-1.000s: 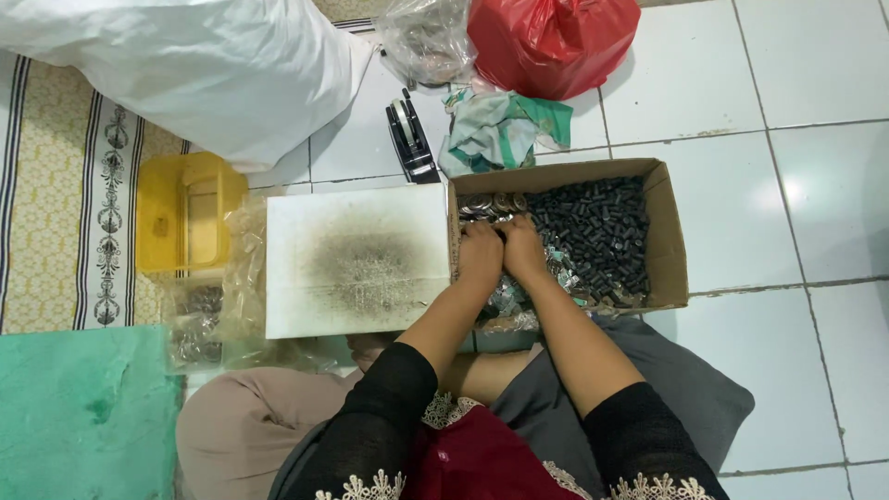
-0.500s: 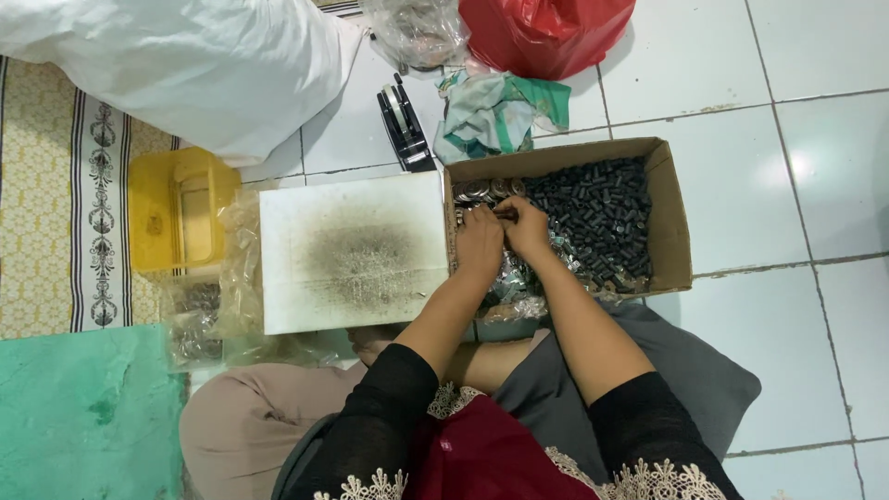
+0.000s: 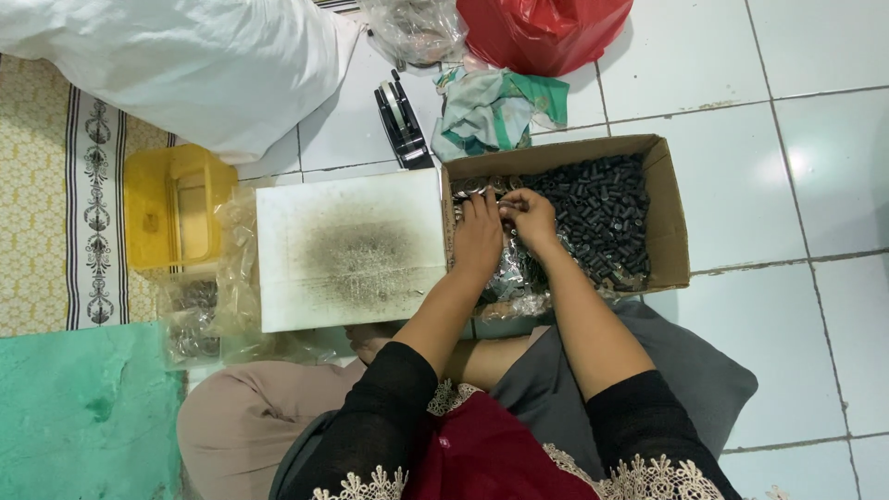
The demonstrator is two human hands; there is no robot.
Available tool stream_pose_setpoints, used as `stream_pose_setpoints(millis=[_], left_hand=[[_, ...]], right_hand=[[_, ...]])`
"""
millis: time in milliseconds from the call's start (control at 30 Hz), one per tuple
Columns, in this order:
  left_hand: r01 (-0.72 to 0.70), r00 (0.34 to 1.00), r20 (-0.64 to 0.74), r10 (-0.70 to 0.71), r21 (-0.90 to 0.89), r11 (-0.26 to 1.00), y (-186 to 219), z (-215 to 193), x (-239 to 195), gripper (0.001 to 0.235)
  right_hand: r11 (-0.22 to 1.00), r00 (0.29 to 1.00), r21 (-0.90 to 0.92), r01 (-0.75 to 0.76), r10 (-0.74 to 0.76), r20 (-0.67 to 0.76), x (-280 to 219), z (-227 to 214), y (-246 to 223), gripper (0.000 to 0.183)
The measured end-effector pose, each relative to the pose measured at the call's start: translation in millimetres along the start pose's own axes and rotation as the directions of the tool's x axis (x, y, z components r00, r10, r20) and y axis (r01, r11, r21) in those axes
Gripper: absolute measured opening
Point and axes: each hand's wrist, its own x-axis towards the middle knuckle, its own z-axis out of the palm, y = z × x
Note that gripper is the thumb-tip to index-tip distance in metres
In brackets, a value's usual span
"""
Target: The person sorts circular metal components from a large box, places them into a clear plastic bag, and then folds the bag closed.
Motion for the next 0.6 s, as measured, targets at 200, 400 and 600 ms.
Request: stream_pose_setpoints(millis=[200,400,600], left_hand=[[-0.081,0.994,0.072,0.087,-0.088,0.993,3.5,49.8,-5.8,0.021],[-0.085,0.996,0.02,0.088,-0.097,0.992,6.3,74.3,-7.0,0.012],[-0.043,0.992,-0.119,0.042,-0.002,0.999,4.0,40.5,-0.1,0.006]], right_hand=[[0.992,0.995,-0.123,-0.007,-0.005,-0.098,19.7,-17.3,20.0,0.025],[0.912,0.999,-0.409,-0.038,0.025,-0.038,22.9,-13.1,24.6,0.028],[0.913,0.998,-0.403,-0.067,0.055,-0.042,20.9,-13.2,22.1,0.032]])
